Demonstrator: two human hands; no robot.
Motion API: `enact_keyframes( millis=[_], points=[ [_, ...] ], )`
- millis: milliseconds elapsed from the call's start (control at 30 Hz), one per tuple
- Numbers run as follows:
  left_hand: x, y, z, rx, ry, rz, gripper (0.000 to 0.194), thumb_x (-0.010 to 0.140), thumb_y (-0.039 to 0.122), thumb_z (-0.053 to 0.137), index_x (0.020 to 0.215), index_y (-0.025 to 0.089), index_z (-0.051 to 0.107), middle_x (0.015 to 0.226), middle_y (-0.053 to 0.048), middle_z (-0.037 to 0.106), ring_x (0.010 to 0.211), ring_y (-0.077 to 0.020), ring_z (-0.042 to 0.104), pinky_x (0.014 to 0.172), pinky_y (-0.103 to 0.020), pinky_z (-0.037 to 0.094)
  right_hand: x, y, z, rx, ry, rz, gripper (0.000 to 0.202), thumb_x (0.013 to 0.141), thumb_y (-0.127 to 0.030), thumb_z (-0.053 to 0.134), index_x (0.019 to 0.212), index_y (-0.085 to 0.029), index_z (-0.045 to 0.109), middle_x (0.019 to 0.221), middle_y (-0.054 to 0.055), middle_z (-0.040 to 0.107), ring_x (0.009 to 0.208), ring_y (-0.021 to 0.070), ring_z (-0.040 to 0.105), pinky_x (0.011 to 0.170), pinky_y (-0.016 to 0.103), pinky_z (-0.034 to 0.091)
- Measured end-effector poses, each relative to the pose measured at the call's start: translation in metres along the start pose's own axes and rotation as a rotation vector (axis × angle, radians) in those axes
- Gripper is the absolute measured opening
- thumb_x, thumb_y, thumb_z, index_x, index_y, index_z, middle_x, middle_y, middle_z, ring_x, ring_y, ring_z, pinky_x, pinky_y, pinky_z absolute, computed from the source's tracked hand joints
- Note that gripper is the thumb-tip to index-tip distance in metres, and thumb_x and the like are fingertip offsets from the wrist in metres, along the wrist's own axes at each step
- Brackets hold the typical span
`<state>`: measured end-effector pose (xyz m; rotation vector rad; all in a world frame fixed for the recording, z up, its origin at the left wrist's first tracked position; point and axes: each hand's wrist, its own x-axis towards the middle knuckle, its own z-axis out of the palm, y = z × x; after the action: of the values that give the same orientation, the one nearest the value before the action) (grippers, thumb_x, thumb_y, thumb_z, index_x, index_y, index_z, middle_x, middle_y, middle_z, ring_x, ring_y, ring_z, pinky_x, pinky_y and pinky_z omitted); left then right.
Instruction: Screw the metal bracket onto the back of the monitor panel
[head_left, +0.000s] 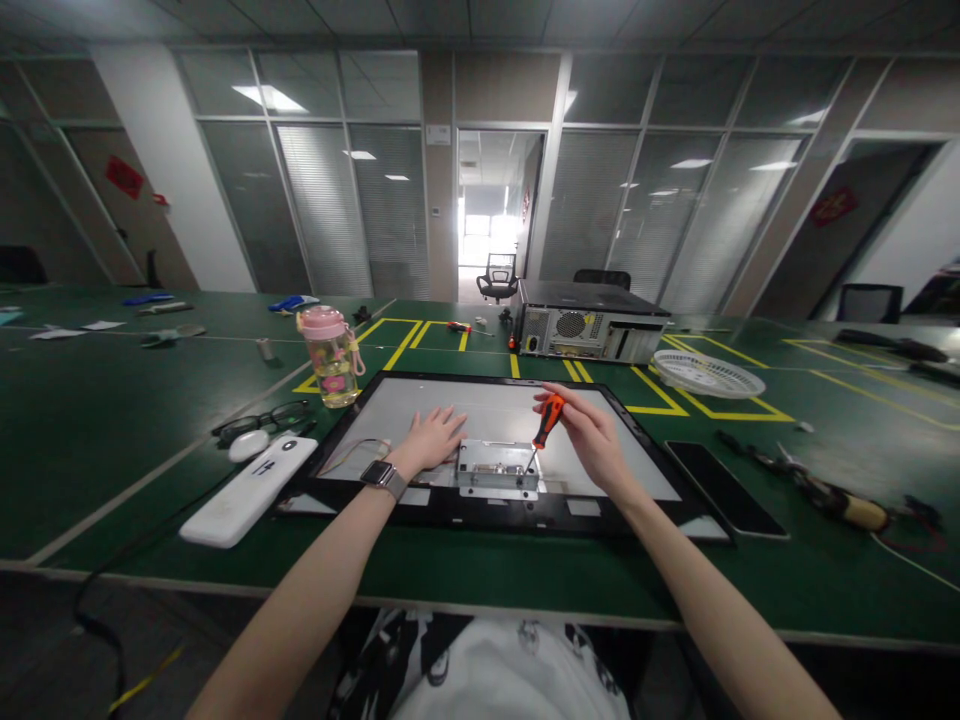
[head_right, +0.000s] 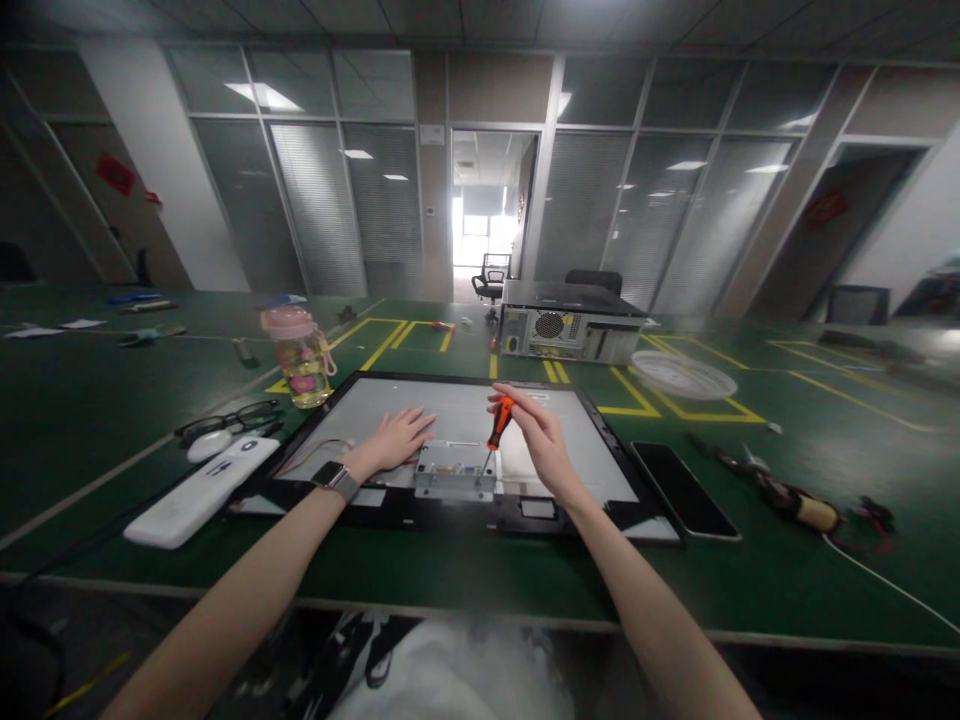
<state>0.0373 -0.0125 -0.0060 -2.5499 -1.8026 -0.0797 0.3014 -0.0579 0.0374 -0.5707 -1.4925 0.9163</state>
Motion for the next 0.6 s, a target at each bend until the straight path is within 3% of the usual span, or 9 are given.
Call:
enact_keyframes(
  millis=[100, 233, 467, 600],
  points=[
    [-0.0003, 0.0004, -0.0009, -0.014, -0.002, -0.008, 0.048, 0.1, 0.038, 0.032, 0.147, 0.03, 0.038, 0.157, -0.011, 0.032, 0.144, -0.0335, 0.029, 0.11, -0.066, 0.027, -0.0007, -0.0013, 0.0011, 0.014, 0.005, 0.02, 0.032, 0.088, -0.041, 0.064, 0.117, -0.029, 0.068, 0.105, 0.005, 0.071, 0.095, 0.0239, 0.067, 0.094, 0.045, 0.049],
    [-0.0012, 0.0012, -0.0029, -0.021, -0.015, -0.006, 0.048, 0.1, 0.038, 0.032, 0.147, 0.029, 0.037, 0.157, -0.011, 0.032, 0.145, -0.0332, 0.028, 0.111, -0.066, 0.026, -0.001, -0.0024, 0.0009, -0.101, 0.08, -0.025, 0.022, 0.08, -0.037, 0.075, 0.1, -0.029, 0.074, 0.093, 0.002, 0.069, 0.085, 0.0211, 0.064, 0.086, 0.039, 0.05],
    [-0.0016, 0.0021, -0.0045, -0.012, -0.028, -0.006, 0.049, 0.101, 0.038, 0.03, 0.148, 0.026, 0.035, 0.158, -0.012, 0.03, 0.145, -0.0333, 0.027, 0.111, -0.065, 0.025, -0.0007, 0.0009, -0.0005, 0.077, -0.055, 0.036, 0.033, 0.09, -0.04, 0.063, 0.121, -0.029, 0.067, 0.112, 0.006, 0.071, 0.102, 0.0251, 0.067, 0.099, 0.047, 0.046],
    [-0.0021, 0.0028, -0.0053, -0.018, -0.043, -0.02, 0.049, 0.101, 0.037, 0.031, 0.148, 0.027, 0.035, 0.158, -0.011, 0.029, 0.146, -0.0333, 0.026, 0.112, -0.064, 0.024, -0.0011, 0.0005, 0.0005, 0.006, 0.023, 0.02, 0.027, 0.081, -0.036, 0.075, 0.107, -0.031, 0.073, 0.098, 0.002, 0.073, 0.093, 0.0222, 0.067, 0.092, 0.041, 0.05]
  ],
)
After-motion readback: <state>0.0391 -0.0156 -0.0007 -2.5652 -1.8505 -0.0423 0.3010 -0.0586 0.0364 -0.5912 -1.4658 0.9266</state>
